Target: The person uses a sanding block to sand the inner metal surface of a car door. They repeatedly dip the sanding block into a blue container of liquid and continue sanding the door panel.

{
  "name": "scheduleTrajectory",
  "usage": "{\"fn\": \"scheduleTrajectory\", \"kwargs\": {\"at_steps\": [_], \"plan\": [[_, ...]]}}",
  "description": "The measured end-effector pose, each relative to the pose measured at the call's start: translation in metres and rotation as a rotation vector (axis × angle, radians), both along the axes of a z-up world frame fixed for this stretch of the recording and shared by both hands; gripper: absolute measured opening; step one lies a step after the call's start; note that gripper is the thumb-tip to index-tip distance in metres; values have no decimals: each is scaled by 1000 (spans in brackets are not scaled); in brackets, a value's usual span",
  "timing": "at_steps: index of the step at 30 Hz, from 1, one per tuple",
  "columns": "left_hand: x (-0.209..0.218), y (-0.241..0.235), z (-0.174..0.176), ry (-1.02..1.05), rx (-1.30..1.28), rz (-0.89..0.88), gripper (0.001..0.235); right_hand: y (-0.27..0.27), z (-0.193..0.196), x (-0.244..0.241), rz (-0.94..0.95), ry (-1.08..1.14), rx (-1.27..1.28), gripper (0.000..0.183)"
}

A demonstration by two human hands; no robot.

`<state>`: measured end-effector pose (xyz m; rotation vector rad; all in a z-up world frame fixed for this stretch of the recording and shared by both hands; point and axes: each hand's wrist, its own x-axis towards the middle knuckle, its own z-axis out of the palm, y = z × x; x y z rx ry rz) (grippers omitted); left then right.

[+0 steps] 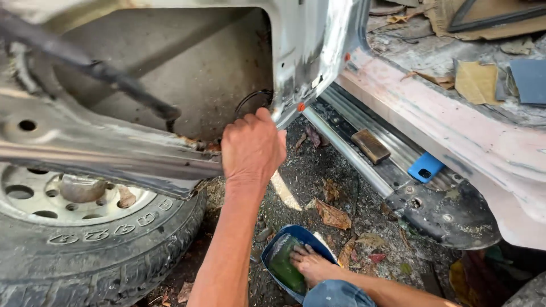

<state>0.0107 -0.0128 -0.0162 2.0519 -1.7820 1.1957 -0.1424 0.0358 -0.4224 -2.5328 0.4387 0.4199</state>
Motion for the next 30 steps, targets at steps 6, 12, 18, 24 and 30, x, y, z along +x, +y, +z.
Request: {"fn": "scheduleTrajectory", "kwargs": {"at_steps": [6, 12, 18, 24, 30], "plan": [[-10, -1, 1, -116, 8, 65, 48, -5, -82, 10, -56, -12, -22, 82], [-15, -1, 3, -82, 35, 62, 46, -14, -37, 19, -117, 164, 187, 34], [-12, 0, 5, -114, 20, 109, 48, -26, 167, -1, -164, 321, 276, 88], [0, -4, -12, -54, -162, -15, 49, -30, 324, -26, -832, -790, 88, 52], [-4, 0, -9, -23, -147, -67, 47, -103, 411, 23, -850, -1565, -522, 58]]}}
